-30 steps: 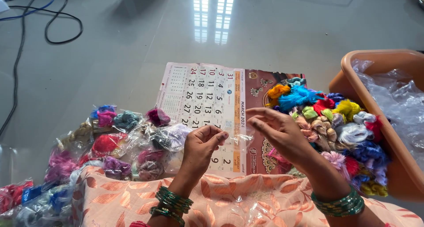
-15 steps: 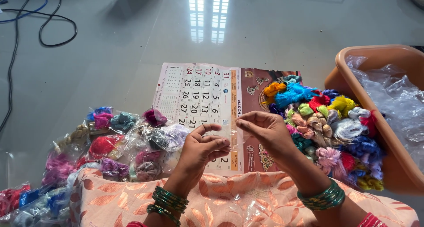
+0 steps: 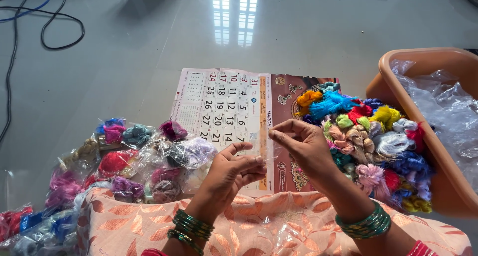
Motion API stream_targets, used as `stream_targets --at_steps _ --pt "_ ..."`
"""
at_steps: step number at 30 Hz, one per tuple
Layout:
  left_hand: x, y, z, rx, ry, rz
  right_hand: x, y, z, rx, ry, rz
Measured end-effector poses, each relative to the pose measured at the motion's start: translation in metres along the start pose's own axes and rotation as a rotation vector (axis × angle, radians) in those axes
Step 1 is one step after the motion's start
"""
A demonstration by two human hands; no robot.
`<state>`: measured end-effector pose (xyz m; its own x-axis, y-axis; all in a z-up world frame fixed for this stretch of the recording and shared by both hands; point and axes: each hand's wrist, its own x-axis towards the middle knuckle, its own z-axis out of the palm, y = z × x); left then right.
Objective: The person packages colorful scrunchies by picking them up by hand from a pile, placing each one into a small plastic bag, and then moving the filled bags aside.
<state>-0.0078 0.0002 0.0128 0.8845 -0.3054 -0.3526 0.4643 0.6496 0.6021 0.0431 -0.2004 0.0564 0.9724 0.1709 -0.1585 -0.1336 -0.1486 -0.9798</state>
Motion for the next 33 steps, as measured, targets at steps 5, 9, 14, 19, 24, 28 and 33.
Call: stream_targets --at_steps 5,9,14,19,24,28,33 --pt "0.007 -0.002 -0.013 0.154 0.031 0.124 0.001 0.004 -0.005 -0.042 -0.019 -0.120" --pt "0.011 -0.006 -0.020 0.343 0.003 0.246 -0.005 -0.010 -0.003 0.001 -0.011 0.020" --pt "0.003 0.001 -0.008 0.188 0.042 0.195 -0.003 -0.007 -0.004 0.126 -0.110 0.076" --pt "0.001 0.004 -0.011 0.184 0.020 0.177 -0.002 -0.007 -0.002 0.143 -0.221 0.100" --pt "0.002 0.004 -0.012 0.155 -0.013 0.142 0.002 -0.003 -0.008 -0.081 -0.197 -0.008" --pt "0.005 0.003 -0.016 0.208 0.057 0.191 0.002 -0.007 -0.010 -0.217 -0.064 -0.117" --pt "0.009 -0.004 -0.006 0.417 0.224 0.318 -0.009 -0.009 0.009 -0.339 -0.195 -0.133"
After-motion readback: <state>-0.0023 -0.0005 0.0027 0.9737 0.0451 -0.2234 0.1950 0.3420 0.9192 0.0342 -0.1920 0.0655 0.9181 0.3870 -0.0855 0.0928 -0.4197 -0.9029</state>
